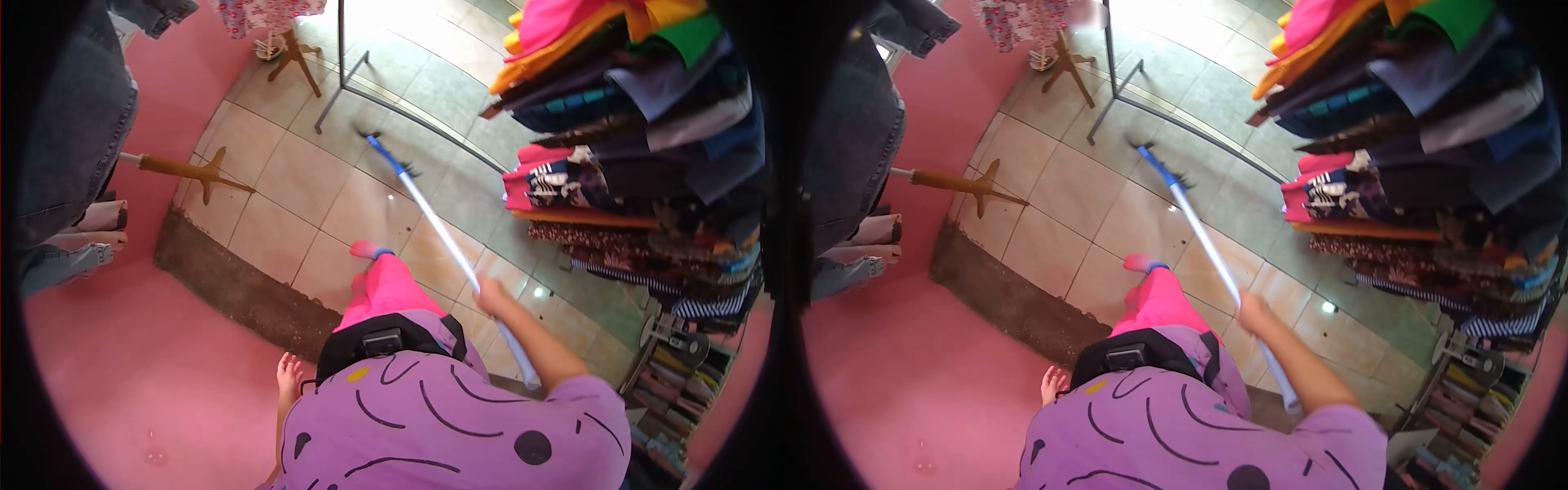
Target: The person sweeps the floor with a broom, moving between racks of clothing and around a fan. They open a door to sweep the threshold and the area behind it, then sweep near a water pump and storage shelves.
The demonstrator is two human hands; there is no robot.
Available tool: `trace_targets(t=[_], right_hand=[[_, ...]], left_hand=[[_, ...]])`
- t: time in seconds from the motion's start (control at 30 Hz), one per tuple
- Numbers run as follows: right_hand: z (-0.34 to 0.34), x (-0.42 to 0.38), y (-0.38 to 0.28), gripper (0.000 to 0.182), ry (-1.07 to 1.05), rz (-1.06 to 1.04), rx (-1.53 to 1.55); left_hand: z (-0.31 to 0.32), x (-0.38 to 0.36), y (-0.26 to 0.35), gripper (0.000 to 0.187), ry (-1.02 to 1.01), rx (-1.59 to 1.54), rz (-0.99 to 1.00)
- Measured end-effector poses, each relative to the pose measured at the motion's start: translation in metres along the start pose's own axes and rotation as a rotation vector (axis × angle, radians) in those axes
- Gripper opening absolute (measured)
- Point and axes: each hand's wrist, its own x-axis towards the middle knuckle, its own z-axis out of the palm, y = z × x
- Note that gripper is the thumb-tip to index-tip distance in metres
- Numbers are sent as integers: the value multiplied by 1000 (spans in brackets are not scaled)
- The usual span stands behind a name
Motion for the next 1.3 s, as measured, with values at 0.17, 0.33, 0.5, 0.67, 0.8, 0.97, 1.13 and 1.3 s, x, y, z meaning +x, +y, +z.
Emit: trace_targets(t=[0.17, 0.33, 0.5, 0.67, 0.8, 0.97, 1.13, 1.3], right_hand=[[58, -96, 70, 25, -210, 237, 174], [62, 15, 120, 20, 304, 321, -22], [65, -18, 90, 19, 215, 349, 68], [156, -182, 109, 29, 84, 225, 383], [171, -185, 146, 27, -103, 457, 280], [132, -59, 195, 23, 375, 524, 295], [95, -76, 198, 17, 456, 425, 579], [165, -228, 231, 5, 221, 452, 1546]], left_hand=[[-51, 13, -50, 34, -246, 107, 15], [-106, 90, -18, 35, -743, 288, 121], [-68, 33, 64, 35, -319, 808, 375], [-32, 16, 75, 34, -56, 593, 198], [-56, 74, 56, 30, -366, 709, 184], [-5, 63, 84, 29, -428, 915, 443], [44, 39, 140, 29, -231, 828, 313], [64, 83, 115, 30, -282, 1002, 398]])
